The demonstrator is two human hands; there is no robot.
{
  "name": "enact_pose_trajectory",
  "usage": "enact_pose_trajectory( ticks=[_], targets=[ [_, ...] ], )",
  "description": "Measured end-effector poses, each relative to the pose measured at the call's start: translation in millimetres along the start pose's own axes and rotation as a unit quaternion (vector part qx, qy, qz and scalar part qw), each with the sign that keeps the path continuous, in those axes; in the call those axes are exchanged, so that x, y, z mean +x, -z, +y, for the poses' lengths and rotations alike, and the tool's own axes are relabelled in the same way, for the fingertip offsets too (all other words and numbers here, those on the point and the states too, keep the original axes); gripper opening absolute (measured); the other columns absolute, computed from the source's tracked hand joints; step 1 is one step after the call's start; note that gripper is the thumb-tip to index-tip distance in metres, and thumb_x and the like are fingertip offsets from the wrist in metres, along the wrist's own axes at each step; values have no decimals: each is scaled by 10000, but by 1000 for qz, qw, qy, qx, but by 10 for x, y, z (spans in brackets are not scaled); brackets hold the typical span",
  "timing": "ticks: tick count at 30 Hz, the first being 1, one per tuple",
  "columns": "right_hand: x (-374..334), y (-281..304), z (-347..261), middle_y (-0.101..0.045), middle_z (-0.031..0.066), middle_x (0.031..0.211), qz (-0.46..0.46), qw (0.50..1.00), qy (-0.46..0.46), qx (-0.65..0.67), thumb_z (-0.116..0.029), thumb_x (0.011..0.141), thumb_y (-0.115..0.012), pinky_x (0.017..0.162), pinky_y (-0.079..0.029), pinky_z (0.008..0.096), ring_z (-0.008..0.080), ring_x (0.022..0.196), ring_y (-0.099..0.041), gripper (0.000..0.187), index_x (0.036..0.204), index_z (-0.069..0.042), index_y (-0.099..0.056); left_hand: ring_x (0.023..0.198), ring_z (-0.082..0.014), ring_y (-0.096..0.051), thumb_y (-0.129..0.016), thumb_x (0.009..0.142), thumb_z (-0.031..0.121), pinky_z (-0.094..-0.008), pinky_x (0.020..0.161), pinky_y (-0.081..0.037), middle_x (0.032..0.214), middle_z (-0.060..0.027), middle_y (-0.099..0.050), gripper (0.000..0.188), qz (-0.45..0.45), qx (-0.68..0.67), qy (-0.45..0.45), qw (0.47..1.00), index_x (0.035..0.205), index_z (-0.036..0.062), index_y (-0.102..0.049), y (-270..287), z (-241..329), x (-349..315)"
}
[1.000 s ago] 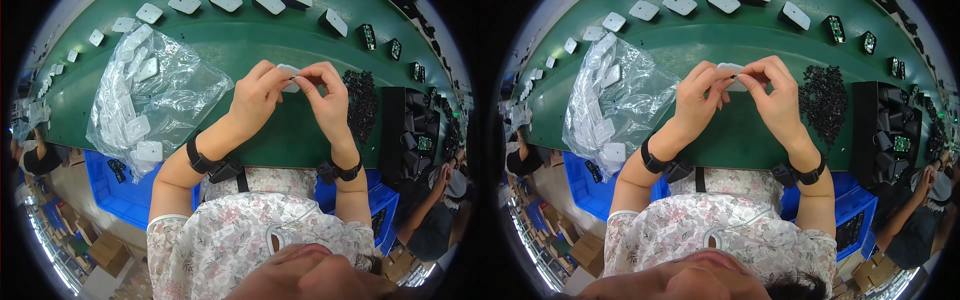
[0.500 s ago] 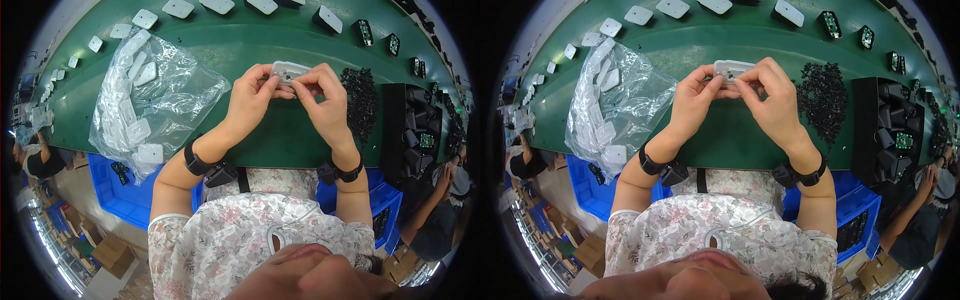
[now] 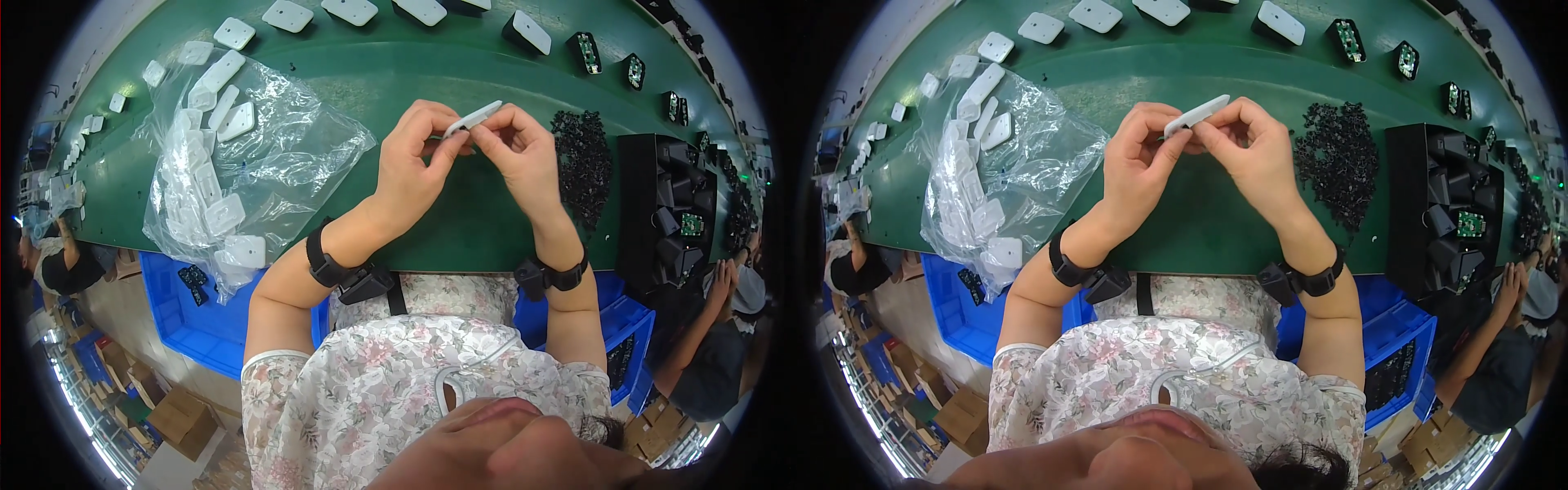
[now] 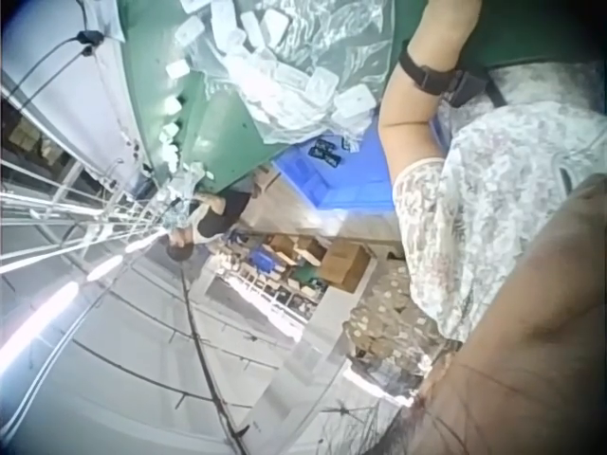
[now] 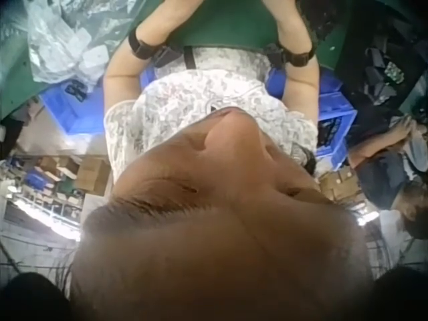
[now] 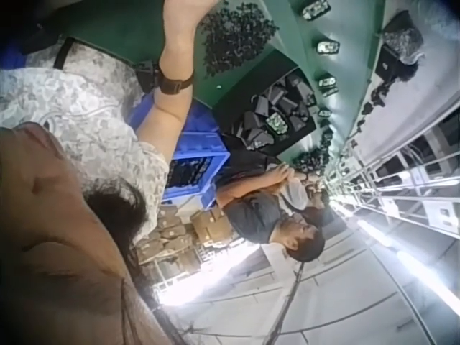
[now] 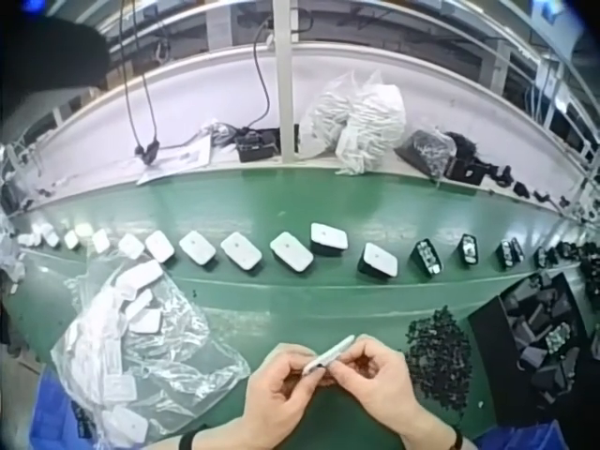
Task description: The person picks up a white plastic plate, inserts a small black component into it by hand, and then presses the plate onto a black housing before placing the assembled unit onto the conveyor belt.
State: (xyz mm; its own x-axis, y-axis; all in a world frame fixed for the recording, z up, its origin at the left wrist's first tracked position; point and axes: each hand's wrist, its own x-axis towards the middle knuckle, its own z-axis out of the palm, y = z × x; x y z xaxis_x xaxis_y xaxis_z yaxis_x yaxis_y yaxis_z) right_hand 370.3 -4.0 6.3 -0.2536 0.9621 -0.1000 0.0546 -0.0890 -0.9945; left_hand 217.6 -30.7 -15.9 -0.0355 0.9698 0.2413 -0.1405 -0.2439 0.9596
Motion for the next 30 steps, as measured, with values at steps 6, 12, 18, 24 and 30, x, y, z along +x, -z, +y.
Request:
enact_pose_trajectory(
  ticks=[6, 12, 18, 24, 30],
  targets=[
    [-22, -2, -95, -525, 3, 965, 125, 939, 232, -221, -126, 772, -740, 625, -340, 204, 77, 738, -439, 211, 911, -55, -598, 744, -158, -648, -553, 910, 18, -252, 680, -547, 909, -83, -581, 69, 0, -117, 104, 988, 939, -36, -523, 63, 61, 35],
    [33, 85, -96, -553, -19, 866, 21, 969, 142, -201, -108, 765, -744, 622, -358, 191, 47, 741, -460, 206, 903, -44, -604, 742, -149, -645, -552, 915, 30, -251, 672, -546, 869, -85, -591, 76, -28, -97, 119, 988, 948, -33, -524, 36, 100, 33],
    [91, 194, -50, -594, -22, 756, -22, 997, 21, -74, -97, 782, -734, 587, -411, 181, 32, 684, -518, 179, 875, -23, -600, 763, -166, -646, -498, 938, 18, -285, 716, -551, 912, -103, -604, 136, -99, -77, 141, 982, 1035, -63, -546, 106, 113, 67],
    [204, 253, 111, -604, 11, 865, -52, 997, 37, 36, -146, 786, -738, 662, -440, 217, 65, 769, -534, 255, 967, -20, -610, 752, -181, -646, -439, 967, 51, -274, 682, -539, 898, -111, -623, 290, -54, -91, 169, 980, 1226, -68, -496, 75, 104, 139],
    [-207, 978, -662, -614, 80, 1009, 206, 771, 261, -542, -274, 792, -694, 801, -482, 341, 259, 918, -595, 321, 1054, -100, -626, 647, -137, -591, -486, 953, 89, -263, 583, -473, 884, -83, -623, 178, -8, 190, 151, 970, 1082, -11, -559, 642, -282, 366]
  ],
)
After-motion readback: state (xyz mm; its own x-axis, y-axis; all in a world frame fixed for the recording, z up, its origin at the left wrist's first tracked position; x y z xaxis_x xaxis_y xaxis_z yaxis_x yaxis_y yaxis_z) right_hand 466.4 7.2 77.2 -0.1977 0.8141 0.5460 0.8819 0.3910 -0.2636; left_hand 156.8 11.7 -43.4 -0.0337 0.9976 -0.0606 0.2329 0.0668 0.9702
